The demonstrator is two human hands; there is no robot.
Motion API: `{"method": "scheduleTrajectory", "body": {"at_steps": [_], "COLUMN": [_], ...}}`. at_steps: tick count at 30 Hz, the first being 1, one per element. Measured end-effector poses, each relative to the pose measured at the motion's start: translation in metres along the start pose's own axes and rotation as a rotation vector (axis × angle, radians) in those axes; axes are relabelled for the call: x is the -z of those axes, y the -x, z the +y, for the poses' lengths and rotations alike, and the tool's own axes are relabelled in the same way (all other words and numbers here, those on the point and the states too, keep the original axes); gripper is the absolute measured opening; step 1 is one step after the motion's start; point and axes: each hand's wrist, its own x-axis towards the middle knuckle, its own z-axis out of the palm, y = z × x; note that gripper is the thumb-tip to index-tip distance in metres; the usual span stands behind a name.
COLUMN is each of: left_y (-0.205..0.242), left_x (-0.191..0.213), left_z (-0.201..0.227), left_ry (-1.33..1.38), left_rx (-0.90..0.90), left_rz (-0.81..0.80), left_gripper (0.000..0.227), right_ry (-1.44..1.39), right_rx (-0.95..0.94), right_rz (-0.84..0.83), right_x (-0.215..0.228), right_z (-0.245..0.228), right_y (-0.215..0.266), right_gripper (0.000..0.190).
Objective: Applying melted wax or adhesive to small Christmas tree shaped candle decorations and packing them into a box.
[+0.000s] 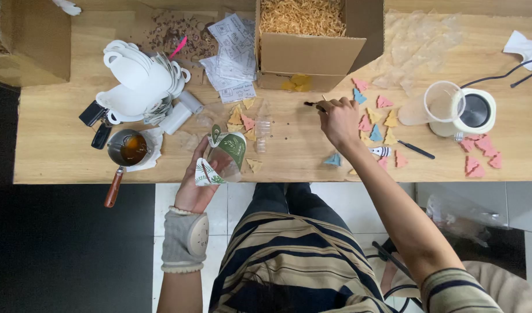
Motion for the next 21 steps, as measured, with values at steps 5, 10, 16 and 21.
{"method": "scheduleTrajectory", "body": {"at_steps": [5,10,16,21], "left_y": [0.007,0.008,0.004,0.003], "left_x": [-0.008,0.007,-0.003,0.008], "left_z": [0.001,-0.002,-0.001,-0.012], "left_ry": [-0.049,-0.02,-0.031,0.007], "left_rx": [0.017,0.04,0.023,0.02], "left_rz": [0.046,0.001,-0.02,-0.063], "left_gripper": [0.078,0.077,0.077,0.078], "right_ry": [0.15,0.037,-0.31,-1.138], "right_rx": [0.15,0.23,-0.068,-0.677], "right_rz": [-0.089,-0.151,-0.256,-0.286], "right_x": [-0.036,-0.011,-0.001,-0.059], "right_z": [-0.01,-0.049,-0.058,-0.009], "right_y": [0.033,0.11,0.129,0.162], "right_gripper": [0.017,0.02,0.016,0.017]}}
